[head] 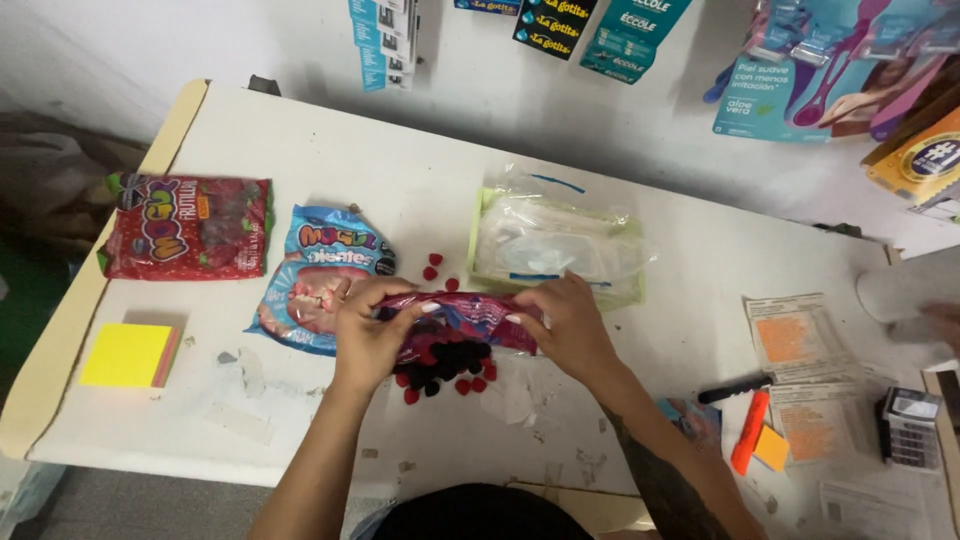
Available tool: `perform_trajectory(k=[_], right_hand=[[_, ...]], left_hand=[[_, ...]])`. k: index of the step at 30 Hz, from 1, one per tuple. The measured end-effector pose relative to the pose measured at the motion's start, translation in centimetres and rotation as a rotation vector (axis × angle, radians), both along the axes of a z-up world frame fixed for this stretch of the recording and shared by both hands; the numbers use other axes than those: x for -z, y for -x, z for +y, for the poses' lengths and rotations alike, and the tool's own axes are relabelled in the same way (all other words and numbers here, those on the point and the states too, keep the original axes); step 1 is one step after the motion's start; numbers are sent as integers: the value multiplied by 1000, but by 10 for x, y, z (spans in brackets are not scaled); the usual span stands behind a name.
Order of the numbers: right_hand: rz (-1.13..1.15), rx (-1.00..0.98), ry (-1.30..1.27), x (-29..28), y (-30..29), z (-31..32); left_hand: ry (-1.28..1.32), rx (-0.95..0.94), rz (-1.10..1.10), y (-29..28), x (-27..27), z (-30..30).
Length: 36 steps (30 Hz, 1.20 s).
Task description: The person opens a bag of red and black gummy candies and pours them onto a table. They then pick up individual candies and place them into small clear plastic bags one by one.
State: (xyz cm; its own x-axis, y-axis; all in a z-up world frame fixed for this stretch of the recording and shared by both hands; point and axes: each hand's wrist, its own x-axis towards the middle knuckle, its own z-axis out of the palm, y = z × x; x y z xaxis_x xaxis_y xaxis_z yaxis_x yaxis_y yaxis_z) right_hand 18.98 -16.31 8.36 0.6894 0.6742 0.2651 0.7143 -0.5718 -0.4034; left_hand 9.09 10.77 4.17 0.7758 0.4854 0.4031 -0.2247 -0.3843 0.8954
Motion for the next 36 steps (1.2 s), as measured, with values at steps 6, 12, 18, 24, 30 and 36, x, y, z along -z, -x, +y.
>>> perform_trajectory(k=[6, 12, 18, 24, 30, 36], right_hand=[[173, 96, -72, -17, 9, -16], [224, 121, -76, -7, 12, -25], [314, 121, -71, -7, 20, -23], [457, 90, -220, -10, 33, 18], [391, -38, -389, 39, 11, 65], [401, 151, -323, 6, 5, 57]], left_hand=[[242, -66, -126, 22, -44, 8], [373, -186, -198, 29, -47, 51], [435, -155, -200, 19, -25, 52], [458, -41, -190, 20, -43, 36], [487, 50, -223, 18, -48, 33], [532, -196, -76, 27, -1, 61]])
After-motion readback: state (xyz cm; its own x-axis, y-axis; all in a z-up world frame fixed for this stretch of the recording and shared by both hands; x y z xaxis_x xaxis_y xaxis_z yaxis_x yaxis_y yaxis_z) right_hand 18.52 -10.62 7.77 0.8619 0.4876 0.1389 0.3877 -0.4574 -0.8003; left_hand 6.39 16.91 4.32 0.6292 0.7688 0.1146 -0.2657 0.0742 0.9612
